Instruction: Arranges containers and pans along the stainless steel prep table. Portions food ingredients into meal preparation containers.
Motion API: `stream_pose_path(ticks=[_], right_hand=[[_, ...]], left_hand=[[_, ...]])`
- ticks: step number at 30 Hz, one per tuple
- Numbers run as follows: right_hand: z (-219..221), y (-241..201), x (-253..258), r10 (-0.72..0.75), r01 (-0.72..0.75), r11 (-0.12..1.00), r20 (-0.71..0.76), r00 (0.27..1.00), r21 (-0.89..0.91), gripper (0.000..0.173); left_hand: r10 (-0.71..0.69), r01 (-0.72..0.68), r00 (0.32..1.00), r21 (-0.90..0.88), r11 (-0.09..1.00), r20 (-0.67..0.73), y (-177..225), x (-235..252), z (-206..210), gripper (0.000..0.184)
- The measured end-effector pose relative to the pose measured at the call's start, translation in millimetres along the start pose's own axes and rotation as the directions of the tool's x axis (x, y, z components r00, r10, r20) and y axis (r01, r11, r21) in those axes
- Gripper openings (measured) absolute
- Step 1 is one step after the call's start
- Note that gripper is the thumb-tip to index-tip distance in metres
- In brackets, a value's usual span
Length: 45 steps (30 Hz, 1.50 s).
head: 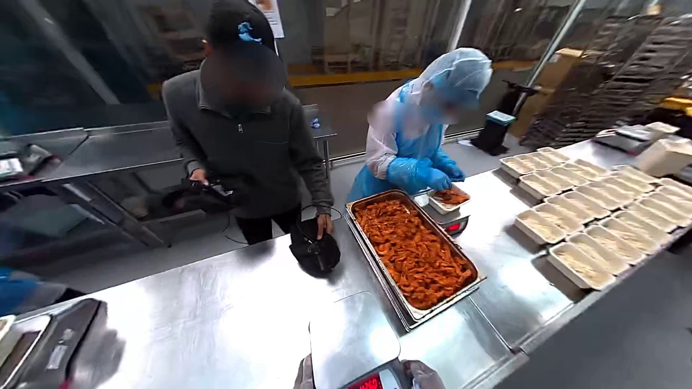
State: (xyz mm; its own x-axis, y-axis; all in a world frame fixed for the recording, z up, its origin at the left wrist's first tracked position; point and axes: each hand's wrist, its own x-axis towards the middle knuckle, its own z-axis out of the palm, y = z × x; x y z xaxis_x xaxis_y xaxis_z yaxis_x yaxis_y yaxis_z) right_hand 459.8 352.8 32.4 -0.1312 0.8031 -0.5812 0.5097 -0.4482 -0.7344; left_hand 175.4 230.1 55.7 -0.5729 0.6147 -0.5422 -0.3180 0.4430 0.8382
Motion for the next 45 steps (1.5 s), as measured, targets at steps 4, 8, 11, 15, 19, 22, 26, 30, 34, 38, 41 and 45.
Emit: stream_pose_path(ticks=[4,8,11,15,19,22,26,30,34,38,41,45], right_hand=[[-12,0,18,0.054,-0.052,0.969,-0.001,0.999,0.24,0.031],[-45,-7,15,0.069,-0.021,0.936,-0.124,0.99,0.351,0.026],[-79,-9,18,0.114,-0.038,0.941,-0.208,0.971,0.337,0.024],[-131,-12,41,0.107,0.007,0.933,-0.297,0.949,0.361,0.025],[-188,-20,87,0.096,0.029,0.932,-0.323,0.942,0.361,0.029],[-237,-26,134,0.062,0.035,0.949,-0.295,0.953,0.312,0.031],[-302,-19,200,-0.026,0.073,0.966,-0.185,0.982,0.249,0.032],[-352,-17,249,-0.025,0.035,0.951,-0.035,0.999,0.307,0.03],[-378,-25,283,0.015,-0.056,0.939,0.123,0.992,0.338,0.033],[-382,-36,315,0.057,-0.125,0.94,0.217,0.975,0.316,0.035],[-382,-48,328,0.086,-0.159,0.934,0.233,0.969,0.318,0.034],[-383,-55,334,0.096,-0.162,0.944,0.232,0.968,0.287,0.032]], left_hand=[[0.072,-0.072,0.997,-0.017,0.997,-0.011,-2,0,3,0.053],[0.031,-0.034,0.998,0.049,0.998,0.046,7,17,-7,0.049],[0.07,-0.072,0.997,0.119,0.99,0.02,12,37,-14,0.05],[0.259,-0.239,0.964,0.22,0.946,-0.065,35,55,-2,0.048],[0.496,-0.429,0.856,0.336,0.839,-0.147,80,48,54,0.046],[0.648,-0.53,0.744,0.445,0.722,-0.165,115,36,114,0.043],[0.673,-0.568,0.717,0.406,0.716,-0.183,126,21,214,0.048],[0.59,-0.483,0.773,0.387,0.785,-0.232,138,-1,328,0.047],[0.593,-0.482,0.784,0.419,0.769,-0.186,143,-10,390,0.046],[0.573,-0.457,0.795,0.426,0.781,-0.197,153,-20,420,0.043],[0.57,-0.44,0.8,0.463,0.769,-0.187,155,-27,431,0.043],[0.58,-0.466,0.807,0.482,0.742,-0.114,158,-29,445,0.042]])
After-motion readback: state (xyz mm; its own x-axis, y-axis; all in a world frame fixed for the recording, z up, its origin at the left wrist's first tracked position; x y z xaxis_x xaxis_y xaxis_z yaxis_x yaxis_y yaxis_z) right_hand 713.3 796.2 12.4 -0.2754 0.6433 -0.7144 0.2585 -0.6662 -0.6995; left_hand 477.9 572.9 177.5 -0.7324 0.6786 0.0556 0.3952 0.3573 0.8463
